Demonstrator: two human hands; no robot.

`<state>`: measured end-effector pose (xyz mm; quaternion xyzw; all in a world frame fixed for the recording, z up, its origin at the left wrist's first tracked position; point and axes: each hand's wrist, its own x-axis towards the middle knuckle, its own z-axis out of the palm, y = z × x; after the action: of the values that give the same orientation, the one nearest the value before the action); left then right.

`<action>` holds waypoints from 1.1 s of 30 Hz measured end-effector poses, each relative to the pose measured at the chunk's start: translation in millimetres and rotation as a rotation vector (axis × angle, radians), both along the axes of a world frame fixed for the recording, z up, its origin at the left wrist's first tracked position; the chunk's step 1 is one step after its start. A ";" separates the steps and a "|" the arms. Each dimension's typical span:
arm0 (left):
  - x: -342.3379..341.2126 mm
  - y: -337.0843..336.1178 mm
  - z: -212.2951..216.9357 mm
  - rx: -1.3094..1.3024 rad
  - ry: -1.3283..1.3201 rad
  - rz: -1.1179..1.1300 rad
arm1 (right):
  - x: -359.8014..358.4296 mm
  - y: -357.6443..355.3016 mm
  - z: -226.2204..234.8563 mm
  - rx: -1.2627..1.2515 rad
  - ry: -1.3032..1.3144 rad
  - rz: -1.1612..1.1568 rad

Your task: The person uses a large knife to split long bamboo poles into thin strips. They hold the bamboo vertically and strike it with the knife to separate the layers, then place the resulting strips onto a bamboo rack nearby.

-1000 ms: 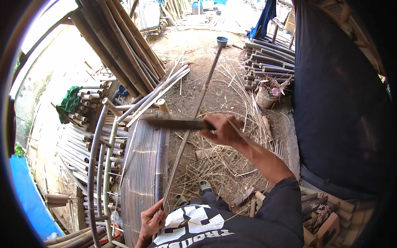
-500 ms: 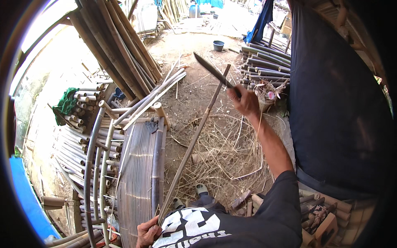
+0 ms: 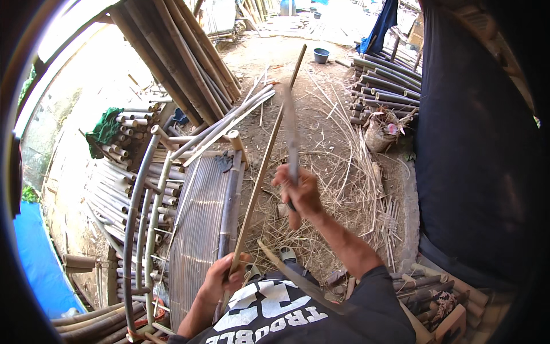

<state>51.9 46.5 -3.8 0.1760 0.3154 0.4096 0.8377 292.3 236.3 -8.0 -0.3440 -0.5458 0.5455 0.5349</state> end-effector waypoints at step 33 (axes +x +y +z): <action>17.7 6.0 8.6 0.103 0.594 0.276 | -21.5 -19.5 -22.2 0.869 -1.044 -0.079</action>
<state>69.5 52.6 4.7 0.2852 0.5456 0.4655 0.6359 270.9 216.8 -30.1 -0.3356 -0.8891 0.0192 0.3106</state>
